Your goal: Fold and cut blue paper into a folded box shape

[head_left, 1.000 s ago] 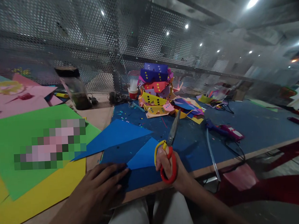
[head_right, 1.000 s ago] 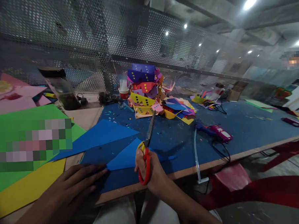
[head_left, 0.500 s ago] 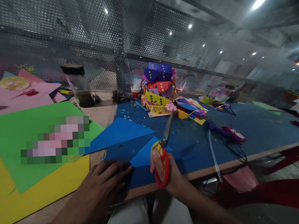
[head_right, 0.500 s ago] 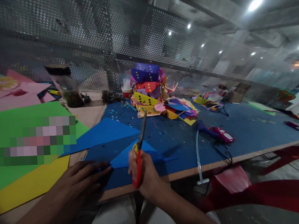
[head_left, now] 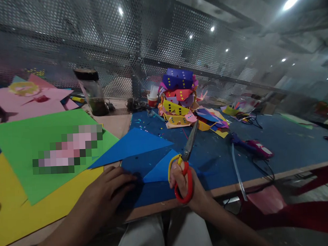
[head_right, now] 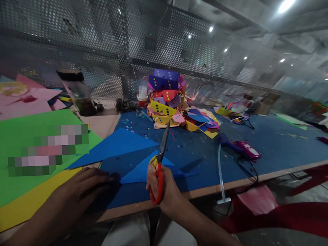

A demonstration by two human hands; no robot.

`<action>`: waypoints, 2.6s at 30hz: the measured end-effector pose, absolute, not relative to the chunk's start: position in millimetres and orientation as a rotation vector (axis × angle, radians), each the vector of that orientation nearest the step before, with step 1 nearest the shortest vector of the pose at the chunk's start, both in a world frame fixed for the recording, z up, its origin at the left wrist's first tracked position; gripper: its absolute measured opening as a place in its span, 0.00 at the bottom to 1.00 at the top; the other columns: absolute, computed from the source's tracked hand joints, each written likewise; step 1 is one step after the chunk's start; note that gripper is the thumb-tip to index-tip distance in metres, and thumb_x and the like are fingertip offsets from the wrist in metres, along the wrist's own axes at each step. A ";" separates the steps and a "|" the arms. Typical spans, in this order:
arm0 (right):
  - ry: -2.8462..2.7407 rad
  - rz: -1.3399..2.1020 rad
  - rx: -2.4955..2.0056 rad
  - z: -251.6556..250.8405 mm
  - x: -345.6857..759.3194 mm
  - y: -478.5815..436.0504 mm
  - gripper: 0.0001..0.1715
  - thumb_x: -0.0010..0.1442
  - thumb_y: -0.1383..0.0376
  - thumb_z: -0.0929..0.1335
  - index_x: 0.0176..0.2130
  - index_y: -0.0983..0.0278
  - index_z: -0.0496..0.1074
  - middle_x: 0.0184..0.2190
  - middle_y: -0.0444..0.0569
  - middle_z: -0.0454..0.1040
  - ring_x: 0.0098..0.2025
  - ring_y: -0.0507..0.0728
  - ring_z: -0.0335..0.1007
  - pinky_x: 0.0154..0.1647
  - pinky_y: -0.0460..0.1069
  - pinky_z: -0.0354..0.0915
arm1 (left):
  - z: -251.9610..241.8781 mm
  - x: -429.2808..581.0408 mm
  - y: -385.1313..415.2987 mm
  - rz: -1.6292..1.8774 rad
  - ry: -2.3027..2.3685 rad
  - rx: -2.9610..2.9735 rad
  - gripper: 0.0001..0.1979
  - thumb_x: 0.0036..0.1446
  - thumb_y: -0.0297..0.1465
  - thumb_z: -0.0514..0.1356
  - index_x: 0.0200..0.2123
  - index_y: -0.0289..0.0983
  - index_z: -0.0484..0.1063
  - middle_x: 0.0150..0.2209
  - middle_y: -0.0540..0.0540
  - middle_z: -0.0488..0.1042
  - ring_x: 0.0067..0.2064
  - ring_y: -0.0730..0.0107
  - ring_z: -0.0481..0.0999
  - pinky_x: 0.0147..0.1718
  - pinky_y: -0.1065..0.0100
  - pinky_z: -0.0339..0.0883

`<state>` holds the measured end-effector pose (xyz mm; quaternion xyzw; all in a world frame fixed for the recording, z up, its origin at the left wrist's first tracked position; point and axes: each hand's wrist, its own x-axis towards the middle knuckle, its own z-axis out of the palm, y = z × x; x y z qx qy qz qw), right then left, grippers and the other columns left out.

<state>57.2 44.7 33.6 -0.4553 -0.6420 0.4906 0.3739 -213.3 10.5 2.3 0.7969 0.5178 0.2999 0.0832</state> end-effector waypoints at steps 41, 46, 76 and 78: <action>-1.687 1.293 -1.123 34.2 -0.2 44.7 0.31 0.71 0.45 0.58 0.25 0.61 0.63 0.22 0.44 0.66 0.23 0.52 0.61 0.23 0.47 0.57 | 14.9 -207.2 27.1 0.784 1.541 2.172 0.09 0.64 0.36 0.61 0.34 0.43 0.80 0.37 0.47 0.80 0.43 0.58 0.76 0.43 0.60 0.66; -1.726 1.306 -1.063 33.8 -3.9 47.2 0.31 0.71 0.46 0.59 0.24 0.61 0.64 0.21 0.44 0.66 0.24 0.52 0.63 0.24 0.47 0.59 | 20.2 -209.2 23.7 0.791 1.508 2.118 0.10 0.65 0.35 0.59 0.36 0.42 0.80 0.38 0.46 0.80 0.42 0.59 0.76 0.43 0.60 0.67; -1.769 1.330 -0.977 29.9 -28.4 49.0 0.27 0.71 0.49 0.59 0.26 0.61 0.64 0.21 0.42 0.65 0.23 0.51 0.62 0.25 0.47 0.58 | 18.7 -210.1 18.7 0.807 1.613 1.910 0.08 0.62 0.38 0.55 0.33 0.41 0.66 0.32 0.49 0.75 0.34 0.61 0.74 0.35 0.64 0.63; -1.757 1.340 -0.967 33.3 -27.2 48.3 0.28 0.72 0.49 0.59 0.25 0.62 0.64 0.22 0.43 0.66 0.25 0.52 0.64 0.27 0.47 0.60 | 19.8 -209.7 18.3 0.801 1.633 1.915 0.09 0.62 0.38 0.56 0.32 0.41 0.66 0.31 0.49 0.75 0.33 0.61 0.73 0.34 0.64 0.62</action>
